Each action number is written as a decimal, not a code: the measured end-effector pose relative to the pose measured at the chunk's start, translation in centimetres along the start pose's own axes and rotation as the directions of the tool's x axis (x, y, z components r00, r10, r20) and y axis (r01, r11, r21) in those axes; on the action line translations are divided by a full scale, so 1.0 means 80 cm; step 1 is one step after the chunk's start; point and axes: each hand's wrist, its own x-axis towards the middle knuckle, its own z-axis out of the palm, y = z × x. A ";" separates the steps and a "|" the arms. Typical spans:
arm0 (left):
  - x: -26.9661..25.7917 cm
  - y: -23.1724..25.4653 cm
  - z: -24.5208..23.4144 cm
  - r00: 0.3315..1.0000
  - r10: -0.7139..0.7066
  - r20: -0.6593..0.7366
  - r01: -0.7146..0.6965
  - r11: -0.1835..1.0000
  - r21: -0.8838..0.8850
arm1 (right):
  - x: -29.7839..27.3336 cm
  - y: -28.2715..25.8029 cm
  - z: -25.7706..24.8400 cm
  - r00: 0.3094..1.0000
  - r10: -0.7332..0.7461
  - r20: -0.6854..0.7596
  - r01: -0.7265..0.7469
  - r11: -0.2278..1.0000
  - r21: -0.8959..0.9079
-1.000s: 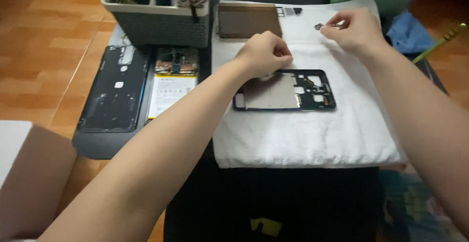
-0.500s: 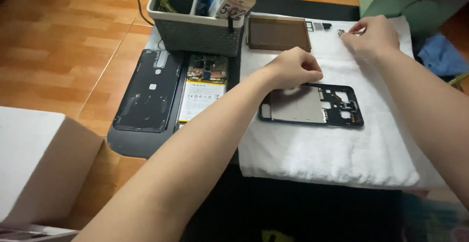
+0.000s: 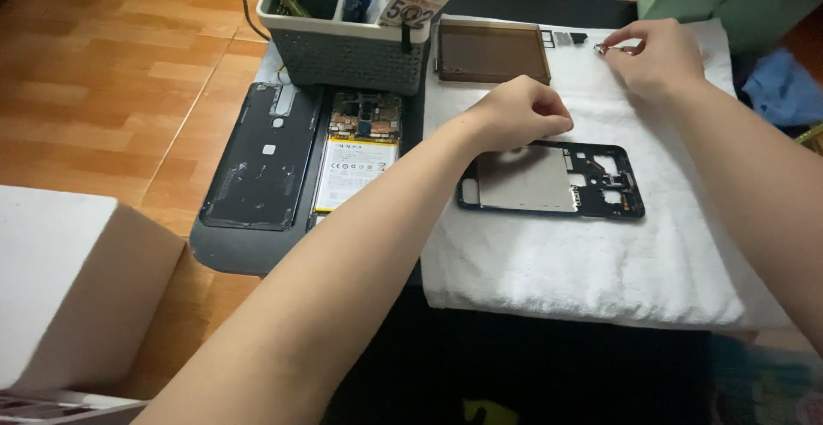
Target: Disassembling a smartphone frame by removing screws and small internal components using a screwdriver and tweezers.
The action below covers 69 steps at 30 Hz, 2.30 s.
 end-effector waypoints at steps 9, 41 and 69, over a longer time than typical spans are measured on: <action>0.007 -0.009 0.008 0.999 0.037 -0.034 -0.035 0.998 0.056 | 0.044 0.018 0.020 0.997 -0.020 -0.077 0.013 0.995 -0.095; 0.018 -0.013 0.014 0.998 0.030 -0.047 -0.023 0.990 0.136 | 0.017 0.000 -0.009 1.000 0.007 -0.030 -0.007 1.000 -0.010; -0.040 0.003 0.107 0.948 0.091 -0.305 0.106 0.813 0.573 | -0.219 0.046 -0.024 0.998 0.052 0.022 -0.051 0.665 0.745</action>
